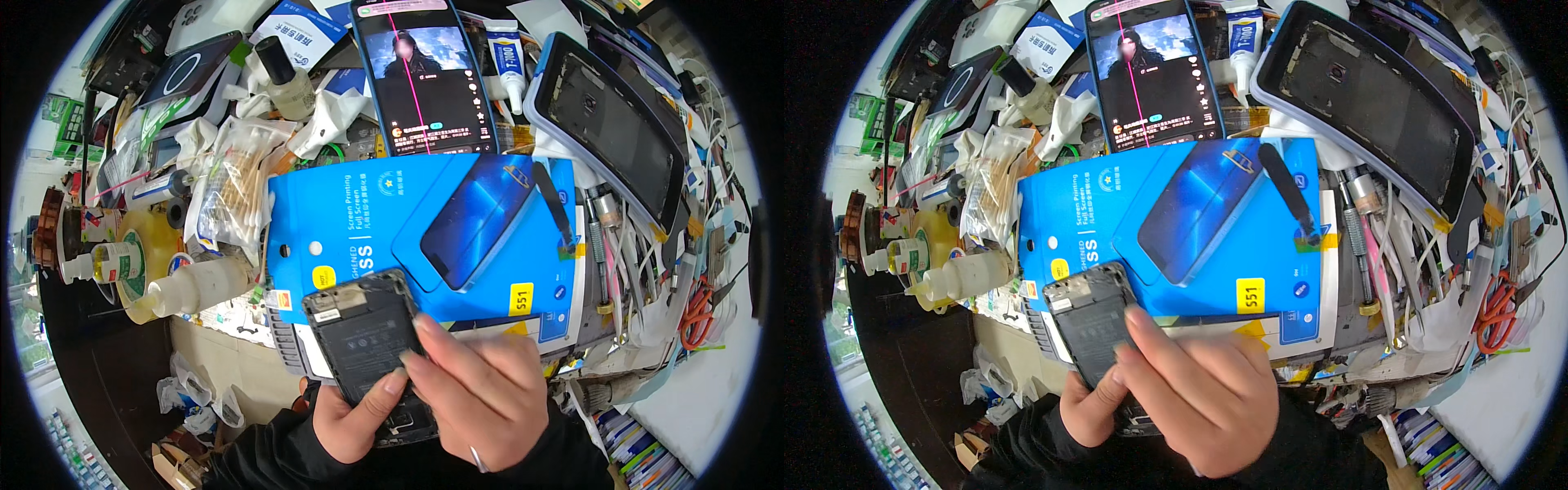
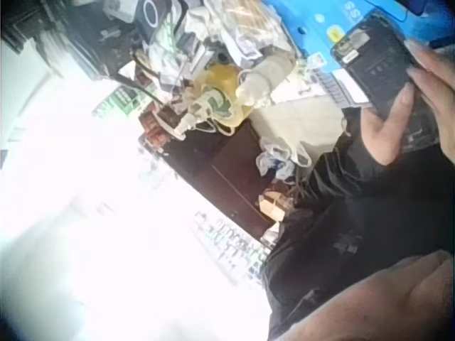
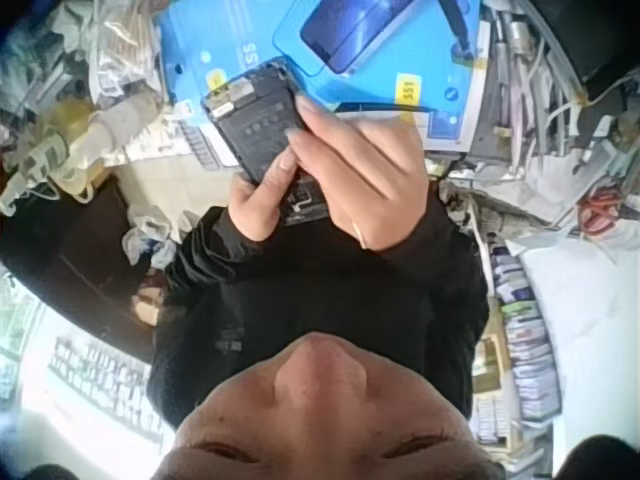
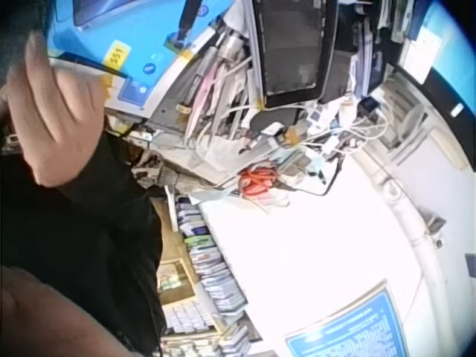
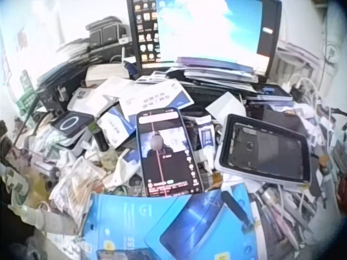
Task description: The person uses a screwdriver to remove screws from the back of a smartphone, then lifts off the rear cover to expose the internal components. The person continues to manipulate the phone and its parts with both hands.
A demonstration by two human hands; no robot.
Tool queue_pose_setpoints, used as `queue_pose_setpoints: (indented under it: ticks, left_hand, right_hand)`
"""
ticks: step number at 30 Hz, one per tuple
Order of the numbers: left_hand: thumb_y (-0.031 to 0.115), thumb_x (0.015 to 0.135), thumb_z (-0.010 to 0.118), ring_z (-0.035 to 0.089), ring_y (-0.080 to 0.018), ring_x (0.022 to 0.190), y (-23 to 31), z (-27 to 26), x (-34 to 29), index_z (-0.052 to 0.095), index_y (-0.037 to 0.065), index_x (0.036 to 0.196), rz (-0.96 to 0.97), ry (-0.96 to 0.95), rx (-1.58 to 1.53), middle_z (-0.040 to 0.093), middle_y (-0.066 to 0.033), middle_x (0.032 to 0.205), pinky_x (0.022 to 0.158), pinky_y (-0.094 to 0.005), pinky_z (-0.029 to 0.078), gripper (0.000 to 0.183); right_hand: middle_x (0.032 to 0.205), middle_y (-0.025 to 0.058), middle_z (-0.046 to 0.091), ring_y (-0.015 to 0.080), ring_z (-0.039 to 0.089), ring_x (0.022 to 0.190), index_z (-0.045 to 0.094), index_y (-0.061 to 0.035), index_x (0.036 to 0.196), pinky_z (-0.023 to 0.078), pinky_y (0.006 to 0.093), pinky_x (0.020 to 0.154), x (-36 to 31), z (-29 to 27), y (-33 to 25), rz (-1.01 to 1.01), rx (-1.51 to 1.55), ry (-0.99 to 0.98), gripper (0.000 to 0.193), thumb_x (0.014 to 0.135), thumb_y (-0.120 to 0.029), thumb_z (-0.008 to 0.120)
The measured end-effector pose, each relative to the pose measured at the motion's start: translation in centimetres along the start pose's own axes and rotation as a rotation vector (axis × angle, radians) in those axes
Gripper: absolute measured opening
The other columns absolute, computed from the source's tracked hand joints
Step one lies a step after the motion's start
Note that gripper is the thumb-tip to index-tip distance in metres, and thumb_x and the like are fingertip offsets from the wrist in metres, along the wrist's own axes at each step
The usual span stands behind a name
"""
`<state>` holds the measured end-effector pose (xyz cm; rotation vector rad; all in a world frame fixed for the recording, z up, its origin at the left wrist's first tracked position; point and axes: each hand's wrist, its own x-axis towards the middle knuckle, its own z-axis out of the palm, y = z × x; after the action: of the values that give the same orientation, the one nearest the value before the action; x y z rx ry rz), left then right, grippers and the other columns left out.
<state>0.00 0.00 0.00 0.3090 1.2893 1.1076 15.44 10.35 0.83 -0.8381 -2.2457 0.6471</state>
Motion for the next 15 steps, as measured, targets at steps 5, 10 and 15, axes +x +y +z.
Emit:
queue_pose_setpoints:
  ticks: [5,10,15]
  left_hand:
    - [0.016,0.106,0.061,0.064,-0.0173,0.113,0.5,-0.1,0.1,0.056,0.001,0.137,-0.007,-0.012,0.006,0.067,-0.0085,0.127,0.098,-0.0347,0.051,0.035]
    - [0.015,0.105,0.061,0.064,-0.0177,0.112,0.1,-0.1,0.0,0.056,0.001,0.137,0.004,-0.013,0.014,0.067,-0.0088,0.126,0.098,-0.0346,0.052,0.035]
    - [0.015,0.105,0.061,0.064,-0.0178,0.113,0.4,-0.1,0.0,0.055,0.001,0.139,-0.027,-0.011,0.027,0.067,-0.0088,0.126,0.098,-0.0342,0.052,0.037]
  right_hand:
    - [0.122,0.0162,0.074,0.0168,0.064,0.077,0.076,0.0011,0.105,0.048,0.0307,0.068,-0.2,0.0,-0.8,-0.002,0.013,0.078,0.030,0.078,-0.010,0.072]
    - [0.125,0.0137,0.074,0.0189,0.063,0.083,0.078,-0.0036,0.105,0.049,0.0334,0.073,-0.3,0.6,0.4,0.024,0.027,-0.015,0.029,0.077,0.000,0.081]
    - [0.127,0.0144,0.073,0.0188,0.063,0.084,0.077,-0.0023,0.108,0.051,0.0326,0.073,-0.2,-1.2,-1.0,0.021,0.004,-0.072,0.029,0.079,-0.002,0.076]
